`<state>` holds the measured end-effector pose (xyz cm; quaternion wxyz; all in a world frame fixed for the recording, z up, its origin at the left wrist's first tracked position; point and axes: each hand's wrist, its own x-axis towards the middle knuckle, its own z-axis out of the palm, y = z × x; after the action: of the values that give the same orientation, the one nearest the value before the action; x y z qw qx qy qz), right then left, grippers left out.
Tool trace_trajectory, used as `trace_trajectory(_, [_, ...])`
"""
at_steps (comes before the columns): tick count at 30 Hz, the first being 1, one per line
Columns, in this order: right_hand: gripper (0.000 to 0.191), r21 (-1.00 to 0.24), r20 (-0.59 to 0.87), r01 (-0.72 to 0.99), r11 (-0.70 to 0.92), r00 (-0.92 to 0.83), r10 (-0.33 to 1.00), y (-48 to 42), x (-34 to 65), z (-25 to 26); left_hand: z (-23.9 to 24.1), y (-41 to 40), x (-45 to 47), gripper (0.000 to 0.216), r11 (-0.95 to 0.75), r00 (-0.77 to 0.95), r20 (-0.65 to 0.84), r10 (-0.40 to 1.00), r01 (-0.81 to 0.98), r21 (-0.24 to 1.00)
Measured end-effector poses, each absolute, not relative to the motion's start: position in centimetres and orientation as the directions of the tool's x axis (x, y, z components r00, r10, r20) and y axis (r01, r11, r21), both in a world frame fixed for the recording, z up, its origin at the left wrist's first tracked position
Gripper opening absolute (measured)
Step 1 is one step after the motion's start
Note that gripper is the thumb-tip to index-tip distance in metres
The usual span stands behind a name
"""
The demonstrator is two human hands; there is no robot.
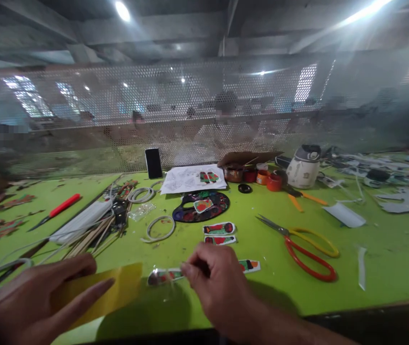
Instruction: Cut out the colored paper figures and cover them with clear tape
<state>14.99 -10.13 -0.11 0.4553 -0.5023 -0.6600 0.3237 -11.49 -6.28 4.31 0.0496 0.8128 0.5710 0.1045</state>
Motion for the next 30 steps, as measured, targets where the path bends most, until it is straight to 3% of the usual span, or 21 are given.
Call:
trace_trajectory(2, [0.023,-0.898,0.225,0.361,0.253,-0.118,0.967,-9.6,16.2,0.5,4.9,-5.4,-10.3,0.042,-0.367,0.363,0.058,0.930,0.909,0.196])
trace_trajectory(9, [0.020,-0.905,0.121,0.383,0.184,-0.182,0.976,-7.7,19.2,1.2,3.7,-3.3,-9.8,0.038,-0.312,0.392,-0.066,0.918,0.814,0.490])
trace_trajectory(16, [0.027,-0.933,-0.051,0.360,0.031,-0.216,0.975,-5.9,19.1,0.9,4.0,-3.1,-9.7,0.041,-0.251,0.359,-0.123,0.925,0.822,0.511])
trace_trajectory(18, [0.034,-0.928,-0.011,0.371,0.042,-0.142,0.990,-5.5,18.8,0.7,4.3,-2.9,-9.3,0.041,-0.266,0.374,-0.140,0.917,0.833,0.484])
trace_trajectory(21, [0.037,-0.897,0.164,0.415,0.154,-0.011,0.986,-5.0,18.6,0.2,4.4,-2.5,-9.1,0.040,-0.289,0.394,-0.136,0.909,0.831,0.476])
trace_trajectory(24, [0.036,-0.840,0.309,0.477,0.257,0.032,0.950,-4.7,18.8,-0.2,4.0,-2.1,-9.4,0.038,-0.259,0.410,-0.114,0.905,0.743,0.618])
trace_trajectory(27, [0.037,-0.861,0.269,0.450,0.237,0.009,0.963,-4.5,19.4,-0.2,2.9,-1.7,-10.4,0.038,-0.174,0.430,-0.118,0.895,0.581,0.795])
trace_trajectory(30, [0.036,-0.912,0.173,0.375,0.164,-0.010,0.985,-4.4,19.8,0.1,1.6,-1.3,-11.4,0.036,-0.145,0.419,-0.082,0.904,0.482,0.864])
